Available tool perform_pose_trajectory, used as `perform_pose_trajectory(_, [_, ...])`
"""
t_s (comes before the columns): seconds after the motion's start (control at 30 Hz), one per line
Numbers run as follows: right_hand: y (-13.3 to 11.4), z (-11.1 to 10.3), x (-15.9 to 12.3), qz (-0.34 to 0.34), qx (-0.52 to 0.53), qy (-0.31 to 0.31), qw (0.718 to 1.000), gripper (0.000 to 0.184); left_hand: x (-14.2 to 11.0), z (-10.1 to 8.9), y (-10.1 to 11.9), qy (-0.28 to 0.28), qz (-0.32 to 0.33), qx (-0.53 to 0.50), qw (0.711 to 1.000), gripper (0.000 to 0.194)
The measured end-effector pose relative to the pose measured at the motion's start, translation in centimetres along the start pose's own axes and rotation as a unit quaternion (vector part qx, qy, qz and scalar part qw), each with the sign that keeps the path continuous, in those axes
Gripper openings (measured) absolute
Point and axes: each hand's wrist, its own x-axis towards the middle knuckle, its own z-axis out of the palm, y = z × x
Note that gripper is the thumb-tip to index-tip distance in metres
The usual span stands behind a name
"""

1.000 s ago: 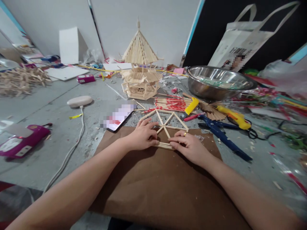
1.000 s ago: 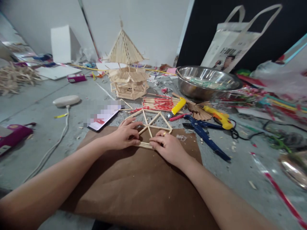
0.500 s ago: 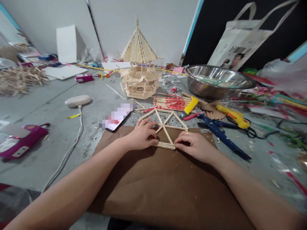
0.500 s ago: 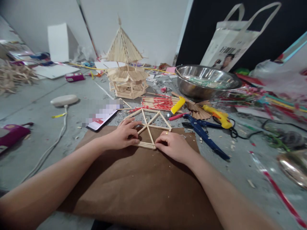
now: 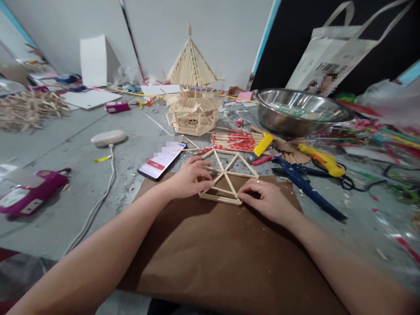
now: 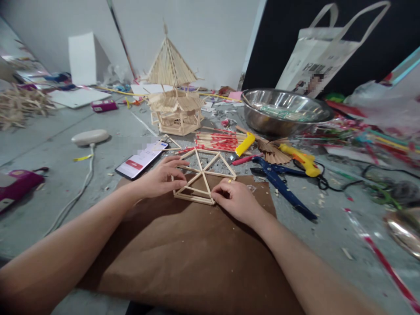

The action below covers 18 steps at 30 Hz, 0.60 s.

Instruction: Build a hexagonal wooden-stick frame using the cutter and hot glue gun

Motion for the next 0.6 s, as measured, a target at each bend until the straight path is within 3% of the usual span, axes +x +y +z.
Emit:
perform_pose_trajectory(0.17, [-0.07,0.67,-0.13,-0.014,-0.011,0.008,1.000,0.017,-0.26,0.09,-0.03,-0.051,-0.012,0.020,0.998,0.016])
perform_pose_trajectory(0.4, [-0.09,0.75,-0.24,-0.026,-0.028,0.013,0.999,0.014,-0.31,0.27,0.09,-0.078,-0.001,0.027,0.997,0.015])
perform_pose_trajectory(0.6, [-0.04,0.89,-0.37,-0.024,-0.025,0.015,0.999,0.014,-0.13,-0.42,-0.39,-0.056,0.041,0.020,0.997,0.018])
